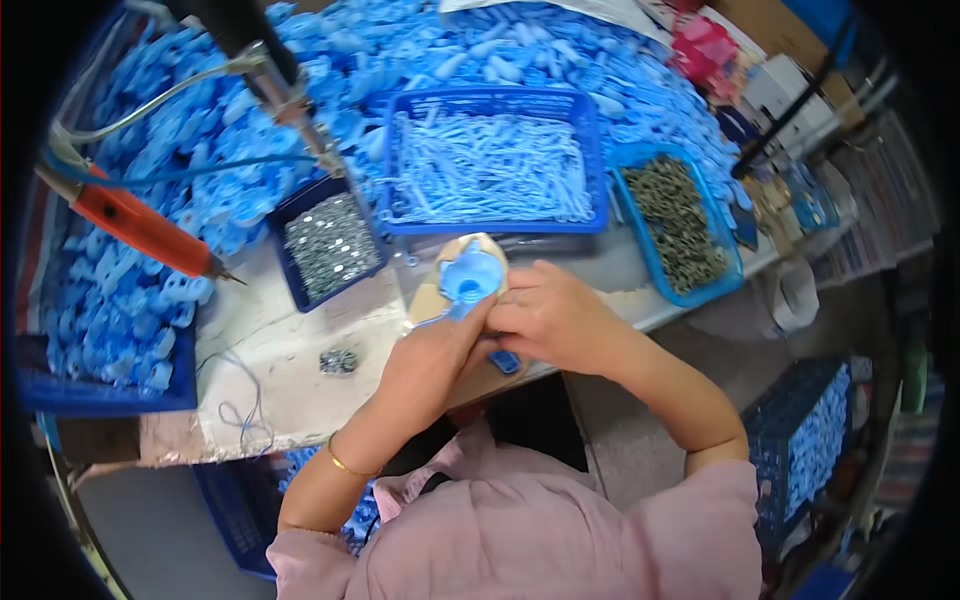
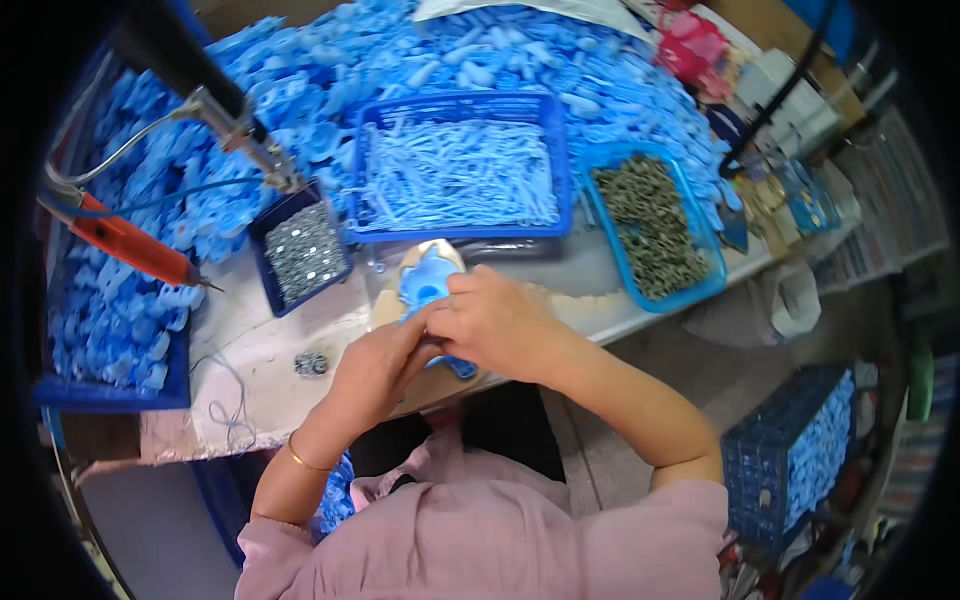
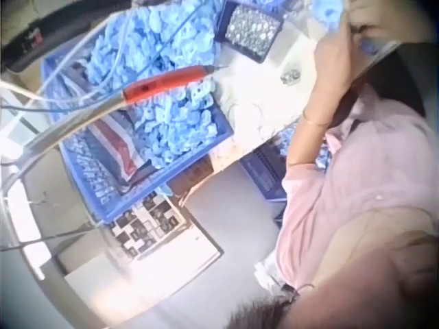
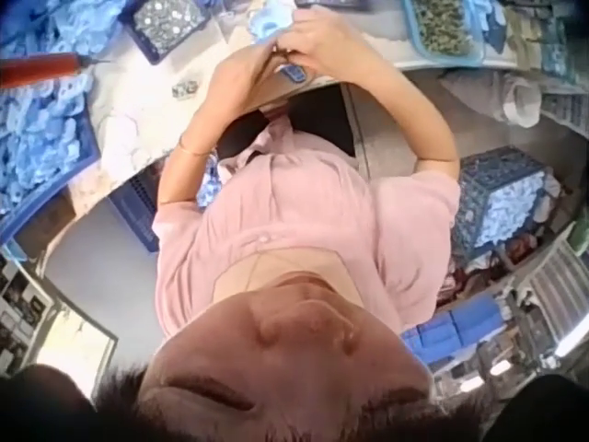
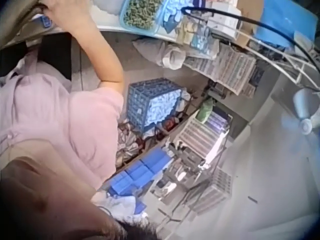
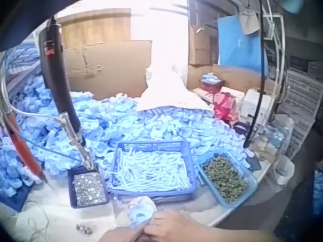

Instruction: Assembling small plastic toy components using manual and pneumatic tools at a factory workbench.

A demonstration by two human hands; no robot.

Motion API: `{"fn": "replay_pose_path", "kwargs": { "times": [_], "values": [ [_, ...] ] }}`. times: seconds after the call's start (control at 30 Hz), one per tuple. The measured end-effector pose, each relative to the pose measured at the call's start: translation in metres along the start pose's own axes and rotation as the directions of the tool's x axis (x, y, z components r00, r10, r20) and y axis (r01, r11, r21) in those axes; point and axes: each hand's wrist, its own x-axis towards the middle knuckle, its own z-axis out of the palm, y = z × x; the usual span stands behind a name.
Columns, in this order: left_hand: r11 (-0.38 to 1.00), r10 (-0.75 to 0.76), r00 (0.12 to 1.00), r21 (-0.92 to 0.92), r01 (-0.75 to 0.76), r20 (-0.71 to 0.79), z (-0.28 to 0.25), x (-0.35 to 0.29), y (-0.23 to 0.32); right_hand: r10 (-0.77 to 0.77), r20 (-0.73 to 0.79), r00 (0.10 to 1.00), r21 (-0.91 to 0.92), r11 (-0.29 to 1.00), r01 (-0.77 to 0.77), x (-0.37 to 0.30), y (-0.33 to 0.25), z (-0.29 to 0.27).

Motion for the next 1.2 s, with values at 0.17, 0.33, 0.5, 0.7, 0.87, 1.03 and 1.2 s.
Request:
{"fn": "replay_pose_path", "kwargs": {
  "times": [0.17,0.33,0.5,0.7,0.87,1.03,1.2],
  "values": [
    [0.971,-0.071,0.991,-0.218,0.094,0.112,0.009,-0.008,-0.004,0.314,-0.073,0.947,0.229,0.929,-0.29,-0.042,0.015,-0.02],
    [0.778,-0.3,0.913,-0.483,0.402,0.277,-0.005,-0.003,0.013,0.731,-0.35,0.586,0.018,0.63,-0.776,-0.132,0.116,-0.077],
    [0.775,-0.29,0.936,-0.525,0.351,0.198,0.012,-0.004,0.005,0.812,-0.189,0.552,-0.158,0.529,-0.834,-0.153,0.15,-0.065],
    [0.769,-0.353,0.922,-0.512,0.384,0.16,0.012,0.001,0.003,0.689,-0.253,0.679,-0.187,0.653,-0.734,-0.161,0.16,-0.055],
    [0.761,-0.346,0.933,-0.552,0.341,0.1,0.019,0.001,0.001,0.635,-0.126,0.762,-0.235,0.727,-0.645,-0.173,0.174,-0.064],
    [0.723,-0.368,0.919,-0.578,0.378,0.141,0.015,0.001,0.003,0.811,-0.296,0.505,0.367,0.585,-0.724,-0.182,0.179,-0.075],
    [0.743,-0.365,0.92,-0.55,0.381,0.144,0.015,-0.008,-0.006,0.843,-0.23,0.486,0.48,0.533,-0.697,-0.18,0.175,-0.07]
  ]
}}
